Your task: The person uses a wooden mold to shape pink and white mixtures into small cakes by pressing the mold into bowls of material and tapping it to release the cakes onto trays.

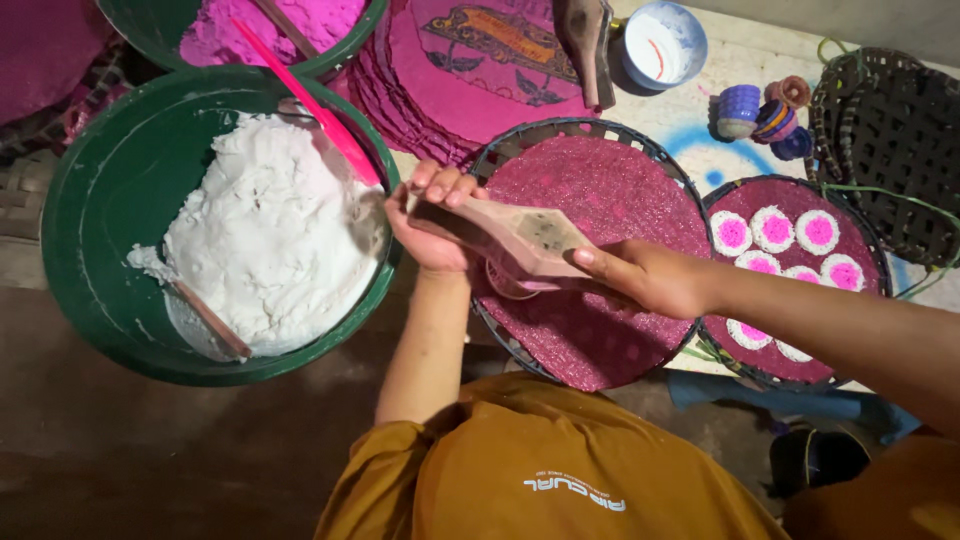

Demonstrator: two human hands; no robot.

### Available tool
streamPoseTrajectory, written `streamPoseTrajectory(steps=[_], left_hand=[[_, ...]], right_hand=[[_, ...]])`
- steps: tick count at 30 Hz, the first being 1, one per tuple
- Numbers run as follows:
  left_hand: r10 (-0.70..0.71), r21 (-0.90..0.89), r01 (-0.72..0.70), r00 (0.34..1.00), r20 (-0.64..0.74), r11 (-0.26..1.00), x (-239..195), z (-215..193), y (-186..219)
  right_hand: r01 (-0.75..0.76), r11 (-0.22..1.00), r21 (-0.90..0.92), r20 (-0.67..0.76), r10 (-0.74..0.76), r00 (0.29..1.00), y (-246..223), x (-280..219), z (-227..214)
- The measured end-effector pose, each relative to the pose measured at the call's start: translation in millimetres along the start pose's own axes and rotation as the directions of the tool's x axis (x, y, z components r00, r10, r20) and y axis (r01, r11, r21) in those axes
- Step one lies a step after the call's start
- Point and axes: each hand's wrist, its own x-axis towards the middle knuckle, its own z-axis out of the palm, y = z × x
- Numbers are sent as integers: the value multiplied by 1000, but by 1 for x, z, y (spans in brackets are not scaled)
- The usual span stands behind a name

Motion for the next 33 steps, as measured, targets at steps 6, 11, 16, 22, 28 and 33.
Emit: streamPoseTrajectory(steps=[6, 11, 16, 22, 28, 33], left_hand=[[5, 4, -4, 999, -49, 1000, 10, -20, -25], [-7, 128, 14, 998, -57, 992, 32, -21, -19], [-9, 253, 33, 995, -98, 967, 35, -3, 7], [43, 267, 12, 979, -199, 964, 12, 7, 2], [-43, 418, 251, 894, -446, 873, 6, 4, -34], [-63, 908, 359, 923, -380, -217, -18, 35, -15]], right_hand=[[-85, 988, -128, -137, 67, 988, 9, -8, -7], [18, 990, -141, -260, -55, 964, 10, 0, -5], [176, 979, -105, -296, -200, 934, 2, 14, 8], [86, 995, 44, -148, -79, 986, 16, 17, 18], [-42, 989, 140, -169, 66, 983, 81, 5, -14], [233, 938, 258, -362, -129, 923, 167, -23, -32]])
